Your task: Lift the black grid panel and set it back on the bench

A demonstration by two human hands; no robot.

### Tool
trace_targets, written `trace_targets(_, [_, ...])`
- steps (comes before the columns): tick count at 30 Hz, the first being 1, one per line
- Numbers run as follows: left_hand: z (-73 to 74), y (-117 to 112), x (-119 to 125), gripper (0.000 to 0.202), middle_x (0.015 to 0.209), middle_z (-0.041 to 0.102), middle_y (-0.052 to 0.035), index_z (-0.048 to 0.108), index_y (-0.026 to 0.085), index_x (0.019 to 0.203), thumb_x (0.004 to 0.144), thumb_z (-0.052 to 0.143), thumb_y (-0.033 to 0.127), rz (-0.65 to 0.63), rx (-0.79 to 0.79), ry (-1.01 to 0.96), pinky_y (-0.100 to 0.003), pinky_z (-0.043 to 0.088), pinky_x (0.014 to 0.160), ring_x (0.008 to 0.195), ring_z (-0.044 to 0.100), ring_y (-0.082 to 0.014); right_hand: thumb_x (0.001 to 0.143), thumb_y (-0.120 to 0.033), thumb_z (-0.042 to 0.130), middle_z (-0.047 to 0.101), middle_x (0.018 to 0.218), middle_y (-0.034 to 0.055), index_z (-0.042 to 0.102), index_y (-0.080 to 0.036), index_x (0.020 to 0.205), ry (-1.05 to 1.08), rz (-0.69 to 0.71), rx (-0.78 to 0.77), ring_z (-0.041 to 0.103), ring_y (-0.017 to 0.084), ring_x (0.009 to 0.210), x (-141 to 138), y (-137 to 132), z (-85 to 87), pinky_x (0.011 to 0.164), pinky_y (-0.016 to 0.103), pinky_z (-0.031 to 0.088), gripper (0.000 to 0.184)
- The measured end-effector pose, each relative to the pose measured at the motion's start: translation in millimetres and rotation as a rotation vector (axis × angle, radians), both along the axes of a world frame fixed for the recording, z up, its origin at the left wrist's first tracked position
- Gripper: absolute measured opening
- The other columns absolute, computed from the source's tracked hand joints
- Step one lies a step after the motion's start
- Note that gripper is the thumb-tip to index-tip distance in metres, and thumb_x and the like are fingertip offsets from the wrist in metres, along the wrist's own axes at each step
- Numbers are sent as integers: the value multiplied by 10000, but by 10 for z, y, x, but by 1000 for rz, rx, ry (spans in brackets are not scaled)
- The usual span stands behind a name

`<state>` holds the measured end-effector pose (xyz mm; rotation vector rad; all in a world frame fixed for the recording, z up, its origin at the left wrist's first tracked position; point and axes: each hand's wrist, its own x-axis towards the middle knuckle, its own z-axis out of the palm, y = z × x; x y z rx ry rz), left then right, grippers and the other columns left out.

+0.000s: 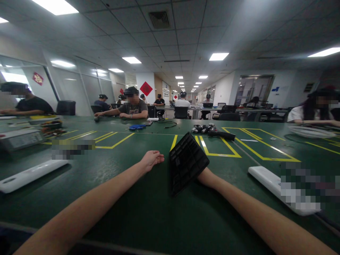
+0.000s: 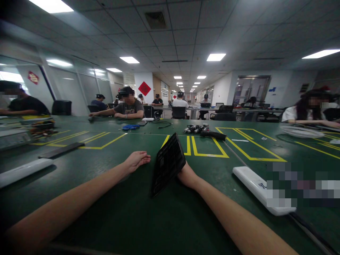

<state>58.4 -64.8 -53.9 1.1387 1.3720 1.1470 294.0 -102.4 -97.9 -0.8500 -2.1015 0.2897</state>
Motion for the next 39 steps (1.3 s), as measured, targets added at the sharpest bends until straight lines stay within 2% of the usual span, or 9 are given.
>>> trace_targets(3, [11,-76,56,200,522,450,51,473,143,703,795,530,312,-118,12,51,-142,262,346,379,390,-36,821,-220,472,492,1301,49,503,-223,1219,-5,7,-2,386,240,1235,-18,14,-25,1056,443,267,400])
trace_targets(5, [24,-143,104,261,496,397,77,491,142,700,762,555,388,-215,28,63,-135,163,326,348,323,-19,824,-223,466,499,1295,48,503,-223,1220,5,25,-1,386,238,1236,-32,20,-29,1054,445,270,398])
trace_targets(12, [88,-332,217,208,681,546,11,536,132,883,697,604,198,-543,16,-65,-142,239,351,436,444,-28,842,-214,442,536,1255,40,515,-242,1211,35,124,-38,470,202,1163,-69,24,24,1042,409,302,378])
trace_targets(17, [61,-329,227,197,646,522,35,496,153,858,712,603,232,-595,29,-60,-135,197,343,402,413,-21,838,-201,447,557,1229,41,532,-238,1192,48,155,-62,488,198,1142,-70,-21,68,1015,397,341,365])
trace_targets(22, [65,-323,222,206,611,482,53,485,162,842,698,610,240,-688,-43,-135,-130,144,352,368,346,-6,839,-215,448,575,1204,26,542,-258,1178,85,103,-73,497,215,1129,-76,-46,65,989,426,369,355])
trace_targets(27, [62,-347,238,229,562,448,74,461,177,844,699,605,281,-654,-50,-100,-122,131,342,348,317,-7,833,-228,465,584,1190,29,540,-261,1182,93,88,-88,501,216,1123,-92,25,-6,980,427,381,358])
trace_targets(32, [2,-368,283,266,508,421,96,429,186,816,716,584,378,-542,123,68,-131,155,326,323,315,-17,836,-231,470,526,1265,58,517,-227,1210,104,134,-31,464,221,1167,-99,76,-48,1025,434,323,377])
trace_targets(36, [-26,-396,325,231,489,406,96,419,174,754,769,511,386,-418,227,187,-140,230,345,336,330,-20,848,-241,458,443,1346,53,493,-238,1235,84,113,-11,398,236,1228,-110,22,-6,1045,445,290,389])
trace_targets(39, [-23,-392,322,200,503,426,84,426,168,740,778,494,351,-398,284,244,-149,279,367,364,364,-28,851,-238,454,457,1334,51,493,-240,1235,64,104,-6,402,237,1225,-114,4,15,1041,442,300,386])
